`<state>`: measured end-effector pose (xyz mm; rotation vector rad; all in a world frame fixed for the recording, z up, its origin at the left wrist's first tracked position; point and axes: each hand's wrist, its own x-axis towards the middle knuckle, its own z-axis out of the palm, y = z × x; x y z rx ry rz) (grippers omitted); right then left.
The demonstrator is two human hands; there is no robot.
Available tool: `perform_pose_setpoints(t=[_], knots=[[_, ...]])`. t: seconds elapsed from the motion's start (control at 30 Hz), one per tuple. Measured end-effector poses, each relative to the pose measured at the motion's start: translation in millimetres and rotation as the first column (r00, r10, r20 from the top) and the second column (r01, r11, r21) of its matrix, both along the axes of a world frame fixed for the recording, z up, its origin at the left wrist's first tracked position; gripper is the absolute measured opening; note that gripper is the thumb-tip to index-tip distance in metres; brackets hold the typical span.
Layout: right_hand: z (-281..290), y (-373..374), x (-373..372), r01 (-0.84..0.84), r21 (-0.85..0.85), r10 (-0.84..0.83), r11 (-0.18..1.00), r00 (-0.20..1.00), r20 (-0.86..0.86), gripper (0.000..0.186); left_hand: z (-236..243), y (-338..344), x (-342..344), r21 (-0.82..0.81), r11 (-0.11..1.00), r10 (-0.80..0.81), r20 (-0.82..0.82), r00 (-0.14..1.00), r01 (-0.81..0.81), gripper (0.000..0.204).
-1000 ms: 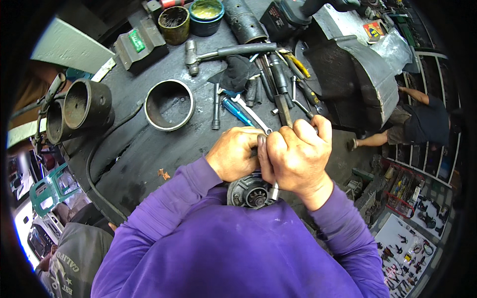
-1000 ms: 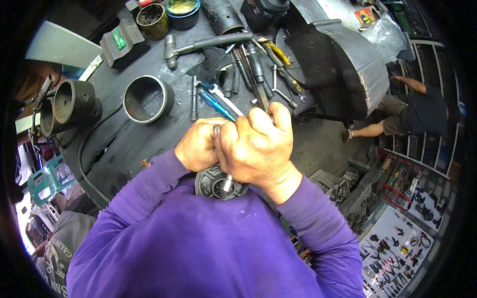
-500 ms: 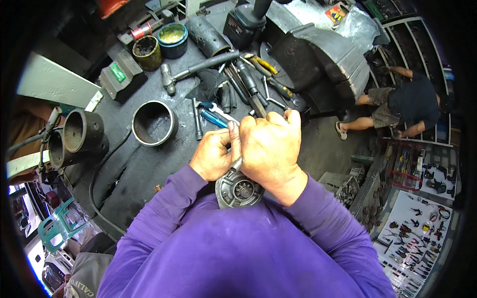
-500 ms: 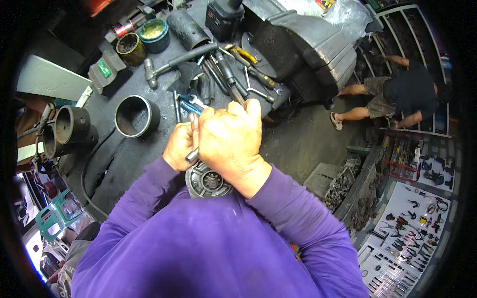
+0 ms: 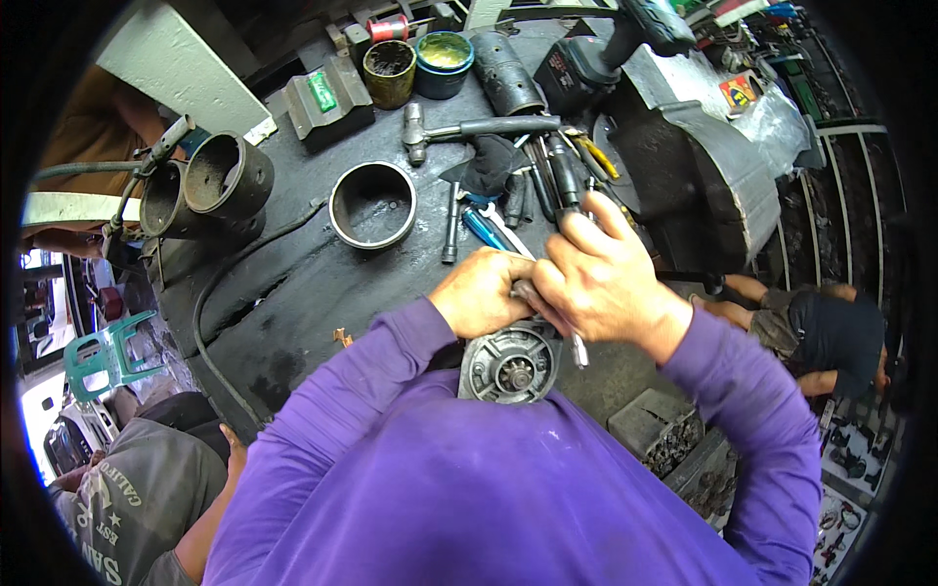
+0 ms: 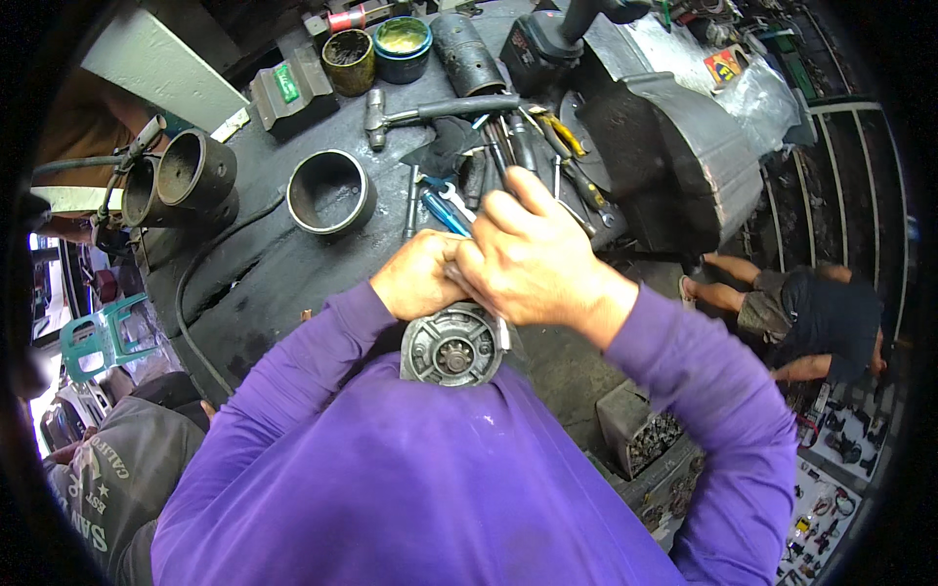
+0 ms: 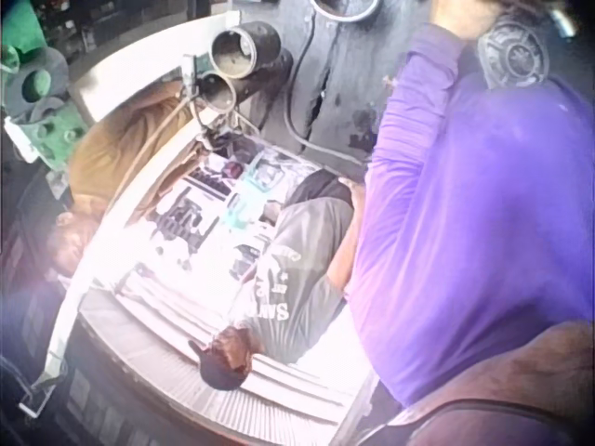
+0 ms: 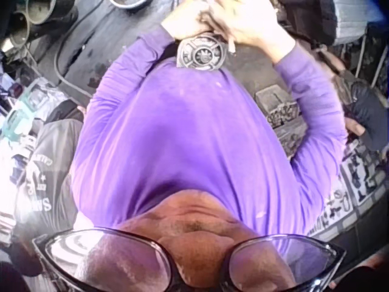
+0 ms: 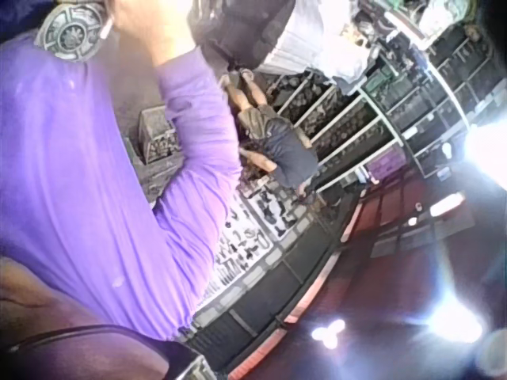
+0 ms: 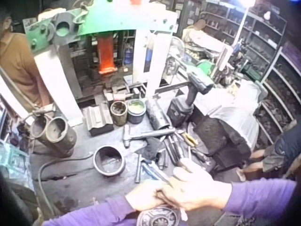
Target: The person disassembles a cylindrical mechanical component on a workbench, removes internal parts, and then reassembles it using various hand tools. They use a screwdriver to pry open the housing, a wrench to tighten bolts, and a hammer to tap components into place.
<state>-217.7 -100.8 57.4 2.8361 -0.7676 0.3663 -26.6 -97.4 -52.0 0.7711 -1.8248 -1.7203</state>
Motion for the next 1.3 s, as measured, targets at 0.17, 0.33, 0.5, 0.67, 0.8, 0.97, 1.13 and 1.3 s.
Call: perform_pose_setpoints(t=[0.17, 0.33, 0.5, 0.67, 0.8, 0.97, 1.13, 1.3], knots=[[-11, 15, 5, 0.210, 0.142, -0.211, 0.967, 0.977, -0.010, 0.024, -9, 4, -1, -0.174, 0.984, 0.033, -0.049, 0.998, -0.041, 0.014], [-7, 22, 23, 0.424, 0.077, -0.427, 0.902, 0.904, 0.019, 0.021, -10, 5, -4, -0.195, 0.974, 0.106, -0.045, 0.993, -0.113, 0.017], [-7, 25, 22, 0.471, 0.040, -0.472, 0.881, 0.881, 0.036, 0.023, -3, 1, -3, -0.203, 0.975, 0.087, -0.029, 0.996, -0.092, 0.022], [-12, 27, 20, 0.463, 0.031, -0.464, 0.886, 0.886, 0.025, 0.025, -12, 0, -2, -0.201, 0.977, 0.047, -0.093, 0.995, -0.065, 0.023], [-11, 40, 35, 0.683, -0.009, -0.681, 0.730, 0.729, 0.068, 0.030, -9, 4, -4, -0.214, 0.971, 0.101, -0.026, 0.995, -0.104, 0.019], [-3, 46, 21, 0.628, 0.058, -0.628, 0.776, 0.778, -0.010, 0.032, 7, -5, 0, -0.119, 0.992, -0.024, 0.052, 0.998, 0.030, 0.015], [-2, 24, -10, 0.163, 0.020, -0.164, 0.986, 0.986, 0.012, 0.028, -2, -4, 2, -0.199, 0.978, -0.059, 0.044, 0.997, 0.067, 0.022], [1, -13, -22, -0.402, 0.117, 0.409, 0.908, 0.911, -0.046, 0.022, -18, -5, -3, -0.252, 0.967, -0.023, 0.083, 0.996, 0.043, 0.025]])
